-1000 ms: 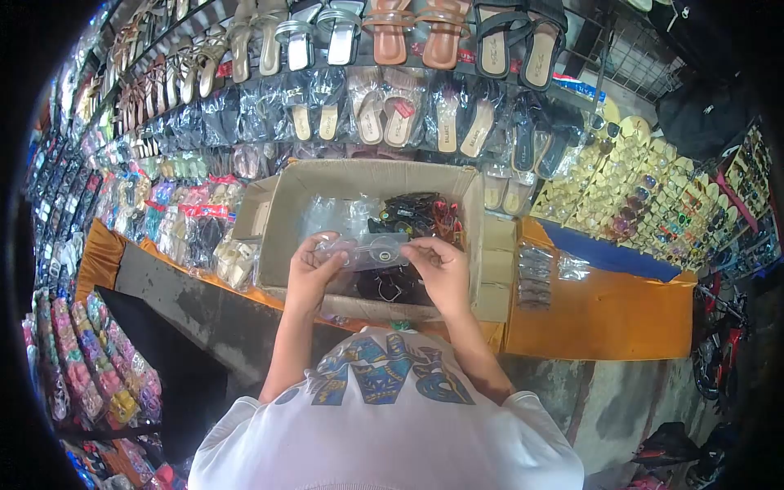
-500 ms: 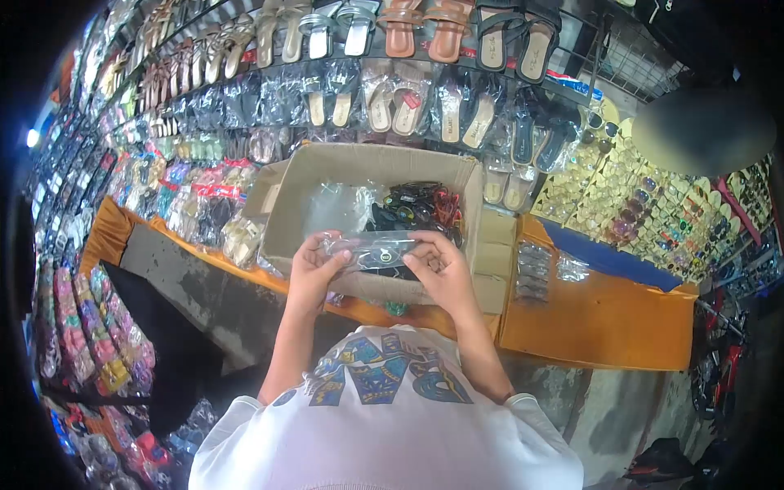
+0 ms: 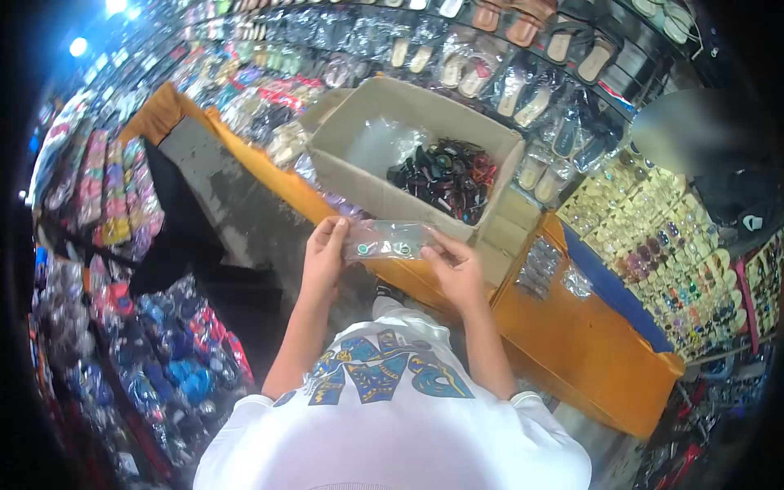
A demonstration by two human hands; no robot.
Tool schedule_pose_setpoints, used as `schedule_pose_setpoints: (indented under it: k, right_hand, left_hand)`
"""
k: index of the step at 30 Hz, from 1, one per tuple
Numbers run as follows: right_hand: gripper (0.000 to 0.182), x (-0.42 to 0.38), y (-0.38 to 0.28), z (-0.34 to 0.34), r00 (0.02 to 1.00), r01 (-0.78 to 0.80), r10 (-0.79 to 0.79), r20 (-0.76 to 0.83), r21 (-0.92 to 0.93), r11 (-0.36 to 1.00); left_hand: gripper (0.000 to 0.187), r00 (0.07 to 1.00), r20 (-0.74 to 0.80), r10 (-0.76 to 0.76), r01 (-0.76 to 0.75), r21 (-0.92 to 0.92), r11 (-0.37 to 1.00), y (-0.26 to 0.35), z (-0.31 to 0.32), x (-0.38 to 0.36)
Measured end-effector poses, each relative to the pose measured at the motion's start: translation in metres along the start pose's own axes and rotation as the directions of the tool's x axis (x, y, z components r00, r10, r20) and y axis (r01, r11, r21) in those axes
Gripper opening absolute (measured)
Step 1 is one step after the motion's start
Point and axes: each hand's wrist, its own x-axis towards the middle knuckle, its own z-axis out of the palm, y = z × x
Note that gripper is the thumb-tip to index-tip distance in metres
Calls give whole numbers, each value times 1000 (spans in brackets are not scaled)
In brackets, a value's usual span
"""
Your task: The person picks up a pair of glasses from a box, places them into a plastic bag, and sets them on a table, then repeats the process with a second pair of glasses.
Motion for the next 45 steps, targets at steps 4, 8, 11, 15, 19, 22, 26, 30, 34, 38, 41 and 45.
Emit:
schedule_pose_setpoints:
  k: [4,8,11,15,19,22,26,30,34,38,41,45]
  right_hand:
    - [38,-27,-12,-18,999,-3,0,45,59,998]
    - [32,-55,-38,-39,999,-43,43,9,18,999]
    - [27,-73,-34,-65,998,-55,55,-25,15,998]
    - [22,-92,-19,-105,987,-44,72,-147,187,981]
    - [23,-108,-8,-170,965,-80,91,-246,53,995]
    - [21,-123,6,-229,929,-65,80,-362,51,997]
    - [19,-146,41,-332,865,-112,125,-487,55,992]
    - [18,-172,83,-426,784,-152,116,-610,-7,988]
    - [19,-179,145,-498,718,-173,126,-685,-1,985]
    - [22,-173,213,-544,688,-388,195,-699,-128,913]
    - [24,-159,246,-563,683,-499,308,-663,-116,859]
    - [30,-142,295,-583,698,-530,298,-651,-192,826]
  left_hand:
    - [26,996,62,-60,59,7,998,-6,0,-58]
    - [30,993,106,-52,49,28,998,-10,24,-88]
    - [31,990,124,-61,55,53,997,-22,46,-95]
    - [45,979,185,-83,65,99,993,-45,83,-101]
    - [47,939,308,-155,104,174,979,-90,125,-86]
    - [37,916,347,-203,102,288,952,-129,184,-76]
    - [30,860,445,-248,102,326,940,-208,276,-67]
    - [34,790,549,-275,41,400,915,-322,336,-58]
    - [43,812,537,-229,-217,642,735,-393,390,-51]
    - [41,854,480,-200,-264,732,628,-468,418,-39]
    - [38,838,463,-290,-262,807,529,-501,433,-25]
    - [40,839,354,-414,-160,887,434,-539,442,-4]
